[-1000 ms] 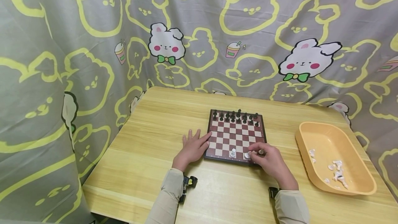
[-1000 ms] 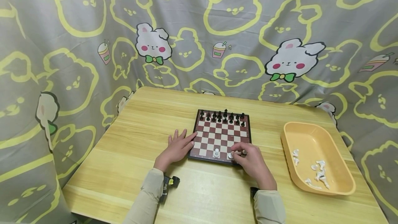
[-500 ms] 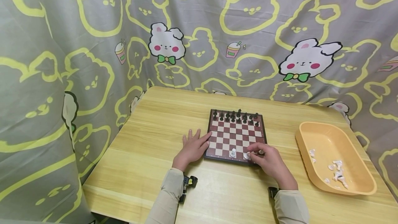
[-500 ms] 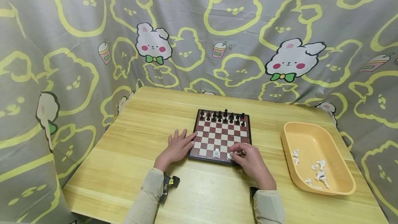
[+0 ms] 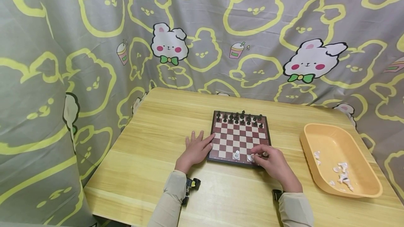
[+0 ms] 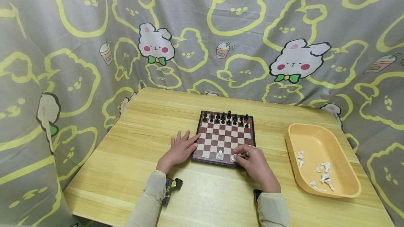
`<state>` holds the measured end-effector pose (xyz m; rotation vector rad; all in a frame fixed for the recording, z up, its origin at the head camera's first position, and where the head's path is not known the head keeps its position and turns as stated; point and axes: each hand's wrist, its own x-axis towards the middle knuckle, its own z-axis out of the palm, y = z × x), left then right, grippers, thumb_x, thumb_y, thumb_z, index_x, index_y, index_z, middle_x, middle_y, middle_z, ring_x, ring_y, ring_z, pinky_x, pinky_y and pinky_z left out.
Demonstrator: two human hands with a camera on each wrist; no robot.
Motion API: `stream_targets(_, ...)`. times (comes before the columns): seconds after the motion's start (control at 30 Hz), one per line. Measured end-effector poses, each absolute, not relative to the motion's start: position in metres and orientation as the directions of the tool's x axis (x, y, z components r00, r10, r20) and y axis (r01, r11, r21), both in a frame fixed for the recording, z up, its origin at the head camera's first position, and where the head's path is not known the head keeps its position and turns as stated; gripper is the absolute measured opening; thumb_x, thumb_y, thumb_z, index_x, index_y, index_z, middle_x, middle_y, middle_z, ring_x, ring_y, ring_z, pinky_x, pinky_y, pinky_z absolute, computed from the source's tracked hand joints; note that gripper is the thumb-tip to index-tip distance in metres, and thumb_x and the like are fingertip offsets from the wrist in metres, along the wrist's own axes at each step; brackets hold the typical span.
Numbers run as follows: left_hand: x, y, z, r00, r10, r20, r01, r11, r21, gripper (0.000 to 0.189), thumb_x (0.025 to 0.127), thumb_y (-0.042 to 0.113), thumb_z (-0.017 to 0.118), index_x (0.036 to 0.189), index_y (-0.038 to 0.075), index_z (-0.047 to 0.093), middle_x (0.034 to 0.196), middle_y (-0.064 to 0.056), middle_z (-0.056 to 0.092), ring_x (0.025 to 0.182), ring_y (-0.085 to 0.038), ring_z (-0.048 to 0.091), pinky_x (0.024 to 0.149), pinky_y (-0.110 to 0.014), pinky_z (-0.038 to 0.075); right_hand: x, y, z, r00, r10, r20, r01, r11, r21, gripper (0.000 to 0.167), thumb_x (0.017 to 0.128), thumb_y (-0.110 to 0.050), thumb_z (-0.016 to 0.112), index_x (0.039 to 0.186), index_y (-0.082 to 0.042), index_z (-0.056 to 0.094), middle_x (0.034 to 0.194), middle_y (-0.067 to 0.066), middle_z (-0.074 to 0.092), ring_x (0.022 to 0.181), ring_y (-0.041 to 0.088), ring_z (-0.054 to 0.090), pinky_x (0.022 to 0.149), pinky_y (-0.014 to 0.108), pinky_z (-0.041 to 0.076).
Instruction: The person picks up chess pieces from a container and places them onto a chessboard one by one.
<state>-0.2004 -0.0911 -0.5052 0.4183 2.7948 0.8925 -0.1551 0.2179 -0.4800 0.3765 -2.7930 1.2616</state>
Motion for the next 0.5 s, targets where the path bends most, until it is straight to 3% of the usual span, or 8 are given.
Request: stream_targets(0.5,-0.1999,-0.0913,-0.5049,-0.945,0.317,-0.081,0.211,0.78,0.589,0.049,0.112,0.038,0.039,0.159,0.029,0.044,0.168,-0.024,0.021,0.153,-0.056,-0.001,0.119,-0.072,-0.004,-0.1568,0.2184,-0.482,-0.97,-0.201,0.14,-0.238,0.636,-0.735,0.013,0.089,-0.001,0.078,0.1,-0.008,0.076,0.101,0.002,0.075,0.09,0.018,0.065,0.079,0.033,0.056)
